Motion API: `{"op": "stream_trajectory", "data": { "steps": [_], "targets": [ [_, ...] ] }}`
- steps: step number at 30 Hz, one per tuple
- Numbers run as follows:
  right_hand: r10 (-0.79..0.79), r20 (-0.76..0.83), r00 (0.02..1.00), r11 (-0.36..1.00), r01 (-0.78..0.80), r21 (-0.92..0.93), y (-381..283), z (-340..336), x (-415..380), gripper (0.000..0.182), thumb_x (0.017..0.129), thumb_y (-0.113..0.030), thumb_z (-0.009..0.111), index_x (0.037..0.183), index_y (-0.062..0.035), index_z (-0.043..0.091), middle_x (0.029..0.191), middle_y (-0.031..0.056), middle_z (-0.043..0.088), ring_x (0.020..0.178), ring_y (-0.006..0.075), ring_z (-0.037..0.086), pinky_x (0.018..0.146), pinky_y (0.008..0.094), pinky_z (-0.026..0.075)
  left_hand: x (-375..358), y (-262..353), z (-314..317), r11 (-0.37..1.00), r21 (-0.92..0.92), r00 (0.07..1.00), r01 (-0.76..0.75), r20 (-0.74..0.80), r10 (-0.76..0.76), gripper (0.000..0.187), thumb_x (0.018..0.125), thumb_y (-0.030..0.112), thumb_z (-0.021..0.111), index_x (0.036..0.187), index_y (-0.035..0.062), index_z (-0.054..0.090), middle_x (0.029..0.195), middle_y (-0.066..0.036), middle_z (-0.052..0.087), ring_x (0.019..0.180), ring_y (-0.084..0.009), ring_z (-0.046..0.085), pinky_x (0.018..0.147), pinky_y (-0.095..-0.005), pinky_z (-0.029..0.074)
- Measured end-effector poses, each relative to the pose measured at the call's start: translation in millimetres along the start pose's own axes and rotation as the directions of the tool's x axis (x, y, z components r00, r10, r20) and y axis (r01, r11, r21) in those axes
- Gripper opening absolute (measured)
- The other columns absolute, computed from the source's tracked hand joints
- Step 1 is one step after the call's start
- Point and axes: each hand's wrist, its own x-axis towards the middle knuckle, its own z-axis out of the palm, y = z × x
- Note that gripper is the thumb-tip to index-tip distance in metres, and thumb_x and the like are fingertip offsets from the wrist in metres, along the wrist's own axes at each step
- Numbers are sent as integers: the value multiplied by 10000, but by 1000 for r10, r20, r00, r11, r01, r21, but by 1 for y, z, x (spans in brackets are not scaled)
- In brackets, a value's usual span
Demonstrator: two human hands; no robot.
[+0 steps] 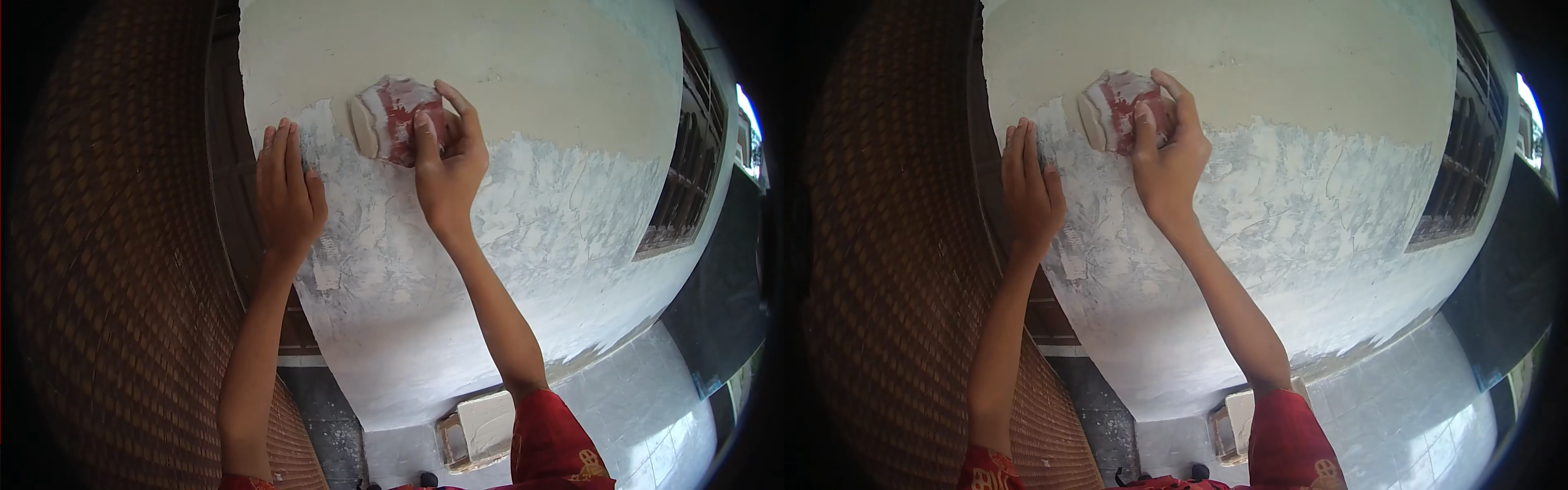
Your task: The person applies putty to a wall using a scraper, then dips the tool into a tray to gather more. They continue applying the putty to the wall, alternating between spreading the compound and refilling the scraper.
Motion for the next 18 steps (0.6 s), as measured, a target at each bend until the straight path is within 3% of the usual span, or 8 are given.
{"op": "stream_trajectory", "data": {
  "steps": [2,4,5,8,11,12,14,18],
  "targets": [
    [-26,-8,1000,998,26,-50,3,2,-4,361,925,-38,648,1282,-60,607,799,81,689,692,133,609,684,298,504,0,-2,-1,999,38,1000,2,14,-3,544,910,67,460,1437,-65,426,1482,-224,441,1413,-411,385,1153,-531,333],
    [-16,-121,993,992,1,-122,8,-14,4,359,933,-30,636,1289,-59,602,803,82,689,702,119,616,665,276,499,-1,-1,0,999,39,1000,0,12,-1,543,911,66,459,1437,-64,425,1482,-225,440,1416,-410,381,1154,-531,331],
    [63,-148,987,996,-71,-50,9,-29,9,357,952,-24,613,1307,-56,590,840,83,694,701,93,609,630,242,487,-2,-2,1,999,38,1000,5,13,-6,543,911,64,458,1438,-64,424,1482,-225,439,1418,-410,378,1155,-532,329],
    [35,-307,951,999,-35,4,5,-59,28,373,975,-25,585,1345,-26,547,847,59,683,676,66,569,596,219,477,-2,1,2,999,31,999,30,9,-31,540,917,65,453,1440,-64,421,1482,-227,437,1420,-410,374,1155,-534,327],
    [32,-191,981,999,-35,-11,-2,-49,25,380,973,-23,587,1349,-17,540,848,58,682,679,69,572,598,217,476,-3,0,2,999,24,999,30,23,-31,529,948,93,445,1452,-62,402,1501,-222,415,1431,-402,357,1173,-513,298],
    [78,-146,986,992,-62,110,-6,-30,22,373,971,-17,586,1341,-19,547,824,58,680,668,68,561,600,220,461,-3,1,1,1000,15,999,28,29,-28,529,948,93,445,1452,-62,402,1501,-222,415,1431,-402,357,1173,-513,298],
    [3,-47,999,1000,-2,20,2,3,11,359,924,-4,637,1278,-58,606,744,76,661,684,104,603,650,263,474,-1,-1,0,1000,23,1000,12,23,-13,526,948,94,446,1448,-64,405,1499,-223,418,1426,-407,362,1170,-519,301],
    [-55,-64,996,996,50,-71,-3,18,11,349,917,-18,649,1261,-66,617,749,96,656,677,139,605,661,294,492,-3,-4,1,1000,5,1000,-24,-6,24,526,951,98,447,1450,-62,404,1499,-223,418,1423,-411,366,1168,-522,304]
  ]
}}
